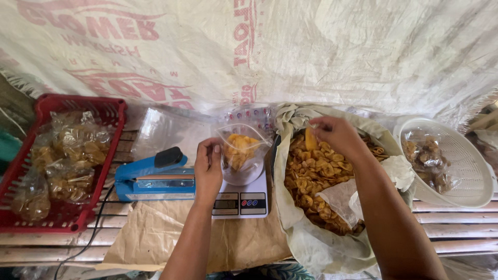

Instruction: The person scoops dried snack pieces from a large sack into a clear plastic bag placed on a digital scale. After filling the bag, they fold the top and use a handheld heat sealer to seal the package shut.

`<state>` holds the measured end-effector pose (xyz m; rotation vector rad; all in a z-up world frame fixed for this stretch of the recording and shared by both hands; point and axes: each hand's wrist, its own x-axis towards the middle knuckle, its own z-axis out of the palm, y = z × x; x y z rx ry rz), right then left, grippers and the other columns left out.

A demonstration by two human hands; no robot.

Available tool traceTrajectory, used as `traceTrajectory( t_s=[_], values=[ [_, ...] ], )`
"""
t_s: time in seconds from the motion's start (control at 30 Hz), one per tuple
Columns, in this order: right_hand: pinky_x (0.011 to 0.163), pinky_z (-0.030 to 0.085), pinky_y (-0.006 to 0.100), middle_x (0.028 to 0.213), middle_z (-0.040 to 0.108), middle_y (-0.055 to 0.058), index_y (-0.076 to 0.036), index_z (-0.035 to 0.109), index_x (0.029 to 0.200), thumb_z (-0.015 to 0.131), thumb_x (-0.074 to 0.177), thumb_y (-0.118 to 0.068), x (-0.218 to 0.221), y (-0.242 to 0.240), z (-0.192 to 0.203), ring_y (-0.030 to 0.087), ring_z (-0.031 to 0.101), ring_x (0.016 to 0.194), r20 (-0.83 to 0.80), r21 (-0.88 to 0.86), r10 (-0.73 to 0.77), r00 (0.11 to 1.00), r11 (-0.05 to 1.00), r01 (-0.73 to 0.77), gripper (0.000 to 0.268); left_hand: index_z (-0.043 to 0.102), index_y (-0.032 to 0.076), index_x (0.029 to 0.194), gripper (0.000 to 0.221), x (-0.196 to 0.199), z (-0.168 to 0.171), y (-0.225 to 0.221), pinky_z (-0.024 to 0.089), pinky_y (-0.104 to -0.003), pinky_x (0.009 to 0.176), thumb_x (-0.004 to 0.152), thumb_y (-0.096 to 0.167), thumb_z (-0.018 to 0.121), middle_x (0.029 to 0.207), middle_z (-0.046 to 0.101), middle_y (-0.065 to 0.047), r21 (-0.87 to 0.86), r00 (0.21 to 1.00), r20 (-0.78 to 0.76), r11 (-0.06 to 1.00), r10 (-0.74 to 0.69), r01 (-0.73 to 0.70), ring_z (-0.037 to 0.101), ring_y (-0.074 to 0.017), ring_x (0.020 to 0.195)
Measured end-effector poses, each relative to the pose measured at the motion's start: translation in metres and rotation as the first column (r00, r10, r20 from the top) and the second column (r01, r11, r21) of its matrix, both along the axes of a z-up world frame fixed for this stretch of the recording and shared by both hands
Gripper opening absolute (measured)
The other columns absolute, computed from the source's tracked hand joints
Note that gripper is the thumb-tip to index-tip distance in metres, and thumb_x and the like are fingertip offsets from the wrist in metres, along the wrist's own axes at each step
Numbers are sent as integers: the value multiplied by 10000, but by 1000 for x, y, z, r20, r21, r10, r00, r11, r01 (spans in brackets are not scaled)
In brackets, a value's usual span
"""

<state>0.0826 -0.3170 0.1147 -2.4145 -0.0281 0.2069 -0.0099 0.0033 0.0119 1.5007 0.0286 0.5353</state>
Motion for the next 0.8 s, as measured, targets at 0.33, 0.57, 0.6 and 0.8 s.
traceTrajectory(
  t_s=[0.33,0.57,0.6,0.8],
  values=[
    [723,609,337,1041,747,89,-107,724,1149,665,984,-144,-63,139,91,222,748,840,628,-62,415,658,870,-490,179,601,5,1259,225,3,15,-5,470,-212,837,1096,125,503,1045,646,-21,-72,999,37,997,-23,25,554,-66,933],
    [736,574,400,907,760,116,-116,746,1058,651,951,-215,-63,172,82,298,742,834,426,-113,493,758,861,-496,174,642,0,1190,193,0,20,-4,472,-197,858,1101,96,501,1080,679,-13,-47,995,104,999,1,4,570,-49,961],
    [740,577,396,888,764,116,-122,756,1042,658,942,-225,-63,171,81,293,747,825,362,-122,480,799,874,-470,174,646,4,1193,192,-1,19,-5,467,-194,833,1096,98,509,1070,676,-9,-57,996,89,998,6,-1,561,-45,938],
    [724,597,332,1037,778,35,-131,762,1096,677,936,-235,-51,148,94,198,759,817,426,41,372,825,903,-428,210,673,14,1192,201,-4,20,-5,420,-196,711,1090,114,531,1022,664,-4,-56,999,-8,997,46,-46,498,-49,811]
  ],
)
